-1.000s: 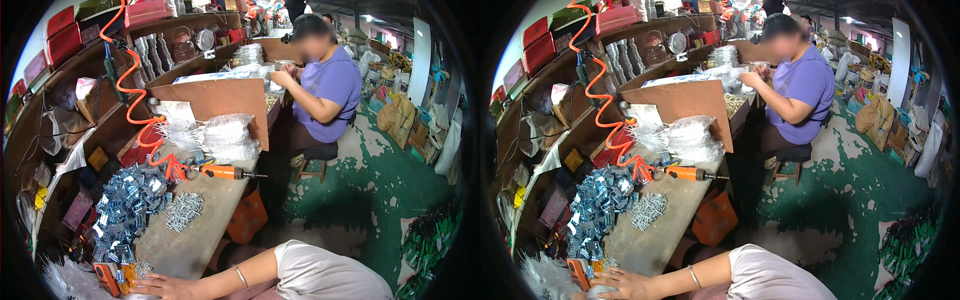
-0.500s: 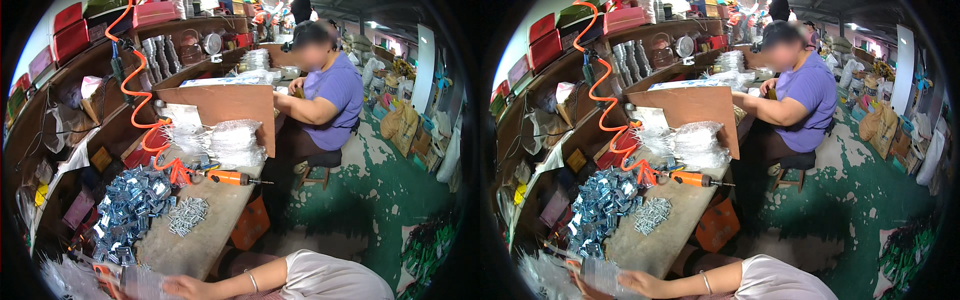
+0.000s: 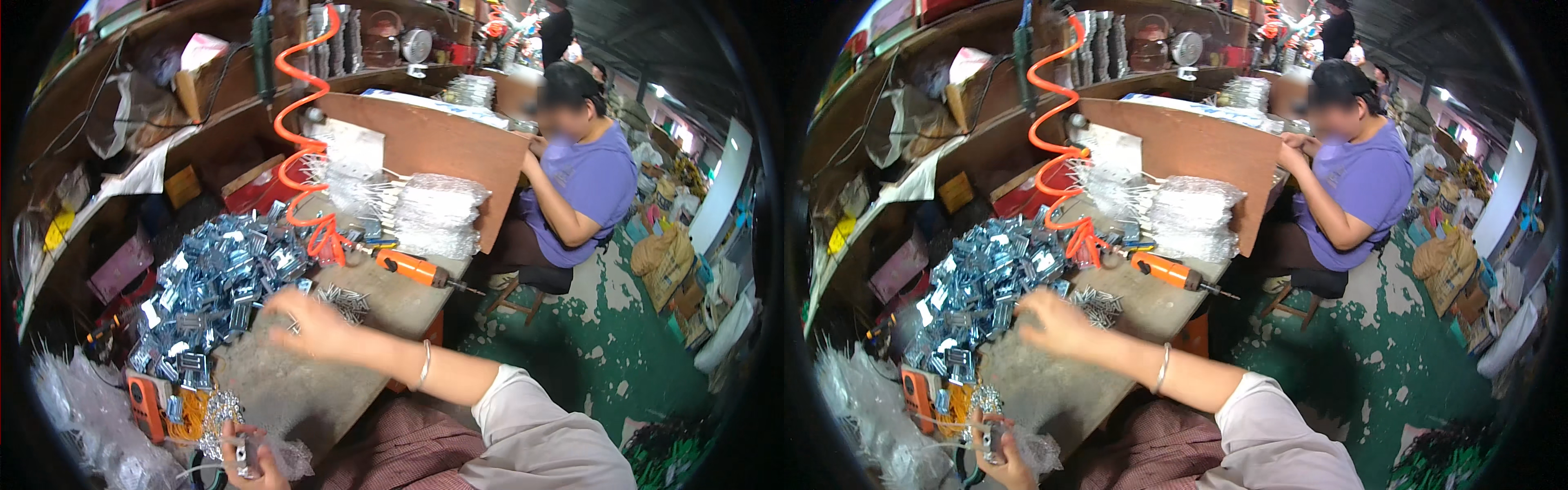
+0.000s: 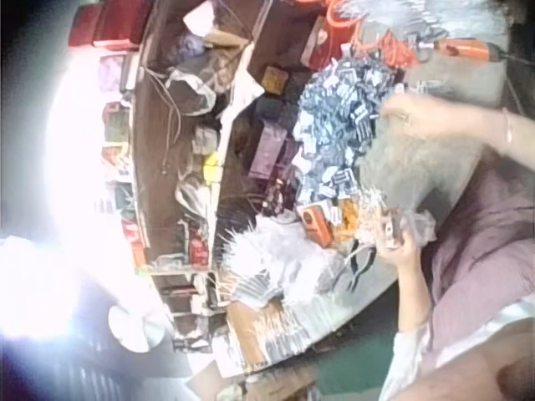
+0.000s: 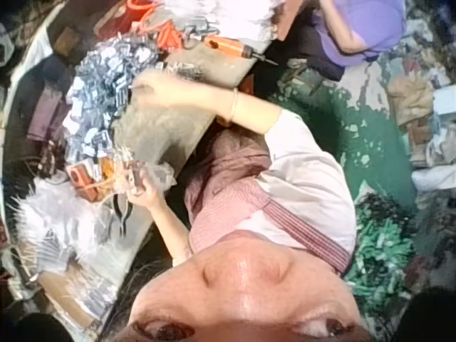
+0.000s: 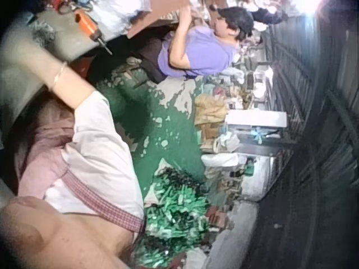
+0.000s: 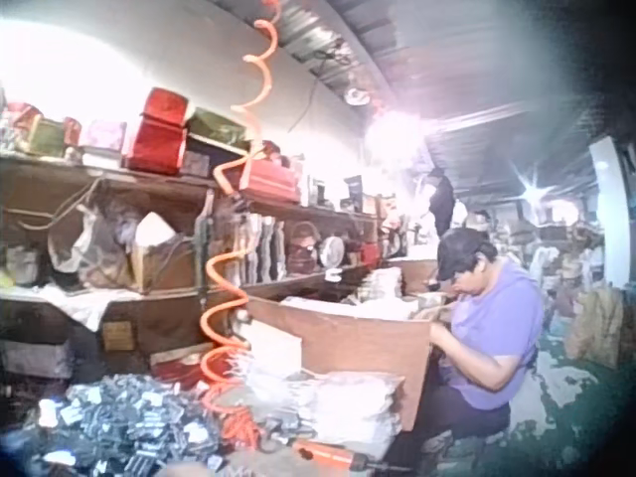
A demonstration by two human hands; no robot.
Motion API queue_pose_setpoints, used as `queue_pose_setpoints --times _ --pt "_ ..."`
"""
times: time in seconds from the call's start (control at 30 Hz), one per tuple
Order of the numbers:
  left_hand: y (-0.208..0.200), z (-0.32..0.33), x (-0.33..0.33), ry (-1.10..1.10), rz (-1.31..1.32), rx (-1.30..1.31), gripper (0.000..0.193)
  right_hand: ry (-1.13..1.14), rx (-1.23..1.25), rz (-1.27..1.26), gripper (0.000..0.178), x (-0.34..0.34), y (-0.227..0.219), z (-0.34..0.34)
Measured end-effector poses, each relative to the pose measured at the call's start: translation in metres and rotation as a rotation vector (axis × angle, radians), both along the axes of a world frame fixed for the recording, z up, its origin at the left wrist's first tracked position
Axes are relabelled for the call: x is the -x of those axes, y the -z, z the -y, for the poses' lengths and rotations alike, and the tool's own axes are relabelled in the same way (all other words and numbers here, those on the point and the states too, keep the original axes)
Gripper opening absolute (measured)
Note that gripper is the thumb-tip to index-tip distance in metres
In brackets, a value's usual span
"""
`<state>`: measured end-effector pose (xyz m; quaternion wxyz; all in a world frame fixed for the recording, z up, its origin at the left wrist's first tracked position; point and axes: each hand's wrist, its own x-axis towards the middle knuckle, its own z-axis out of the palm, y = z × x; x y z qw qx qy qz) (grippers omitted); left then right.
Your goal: Assembling electronic component parts using an air-powered screwdriver.
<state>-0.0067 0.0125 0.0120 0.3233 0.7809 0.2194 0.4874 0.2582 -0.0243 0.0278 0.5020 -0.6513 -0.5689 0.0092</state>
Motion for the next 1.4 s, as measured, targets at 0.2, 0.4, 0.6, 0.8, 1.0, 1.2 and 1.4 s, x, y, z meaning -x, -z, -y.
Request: queue_pose_setpoints --times 0.2,0.4,0.6,0.8,1.0,1.2,1.4 --pt "0.043 -0.01 -0.001 0.059 0.261 0.427 0.049 0.451 0.178 0.277 0.061 -0.06 -0.006 -0.063" --pt "0.017 0.005 0.002 -0.015 -0.019 0.171 0.022 0.335 0.418 0.12 0.061 -0.053 0.007 -0.086" --pt "0.013 0.007 0.004 -0.041 -0.022 0.098 0.02 0.324 0.348 0.11 0.062 -0.046 0.008 -0.092" --pt "0.014 0.009 0.009 -0.132 0.061 0.373 0.02 0.344 0.247 0.117 0.065 -0.029 0.017 -0.095" --pt "0.016 0.006 0.016 -0.103 0.221 0.576 0.023 0.363 0.186 0.269 0.055 -0.015 0.022 -0.09" --pt "0.017 0.011 0.019 -0.07 0.255 0.56 0.024 0.349 -0.023 0.344 0.049 -0.005 0.031 -0.087" --pt "0.011 0.016 0.022 -0.098 0.188 0.495 0.025 0.212 -0.085 0.349 0.043 0.02 0.025 -0.079"
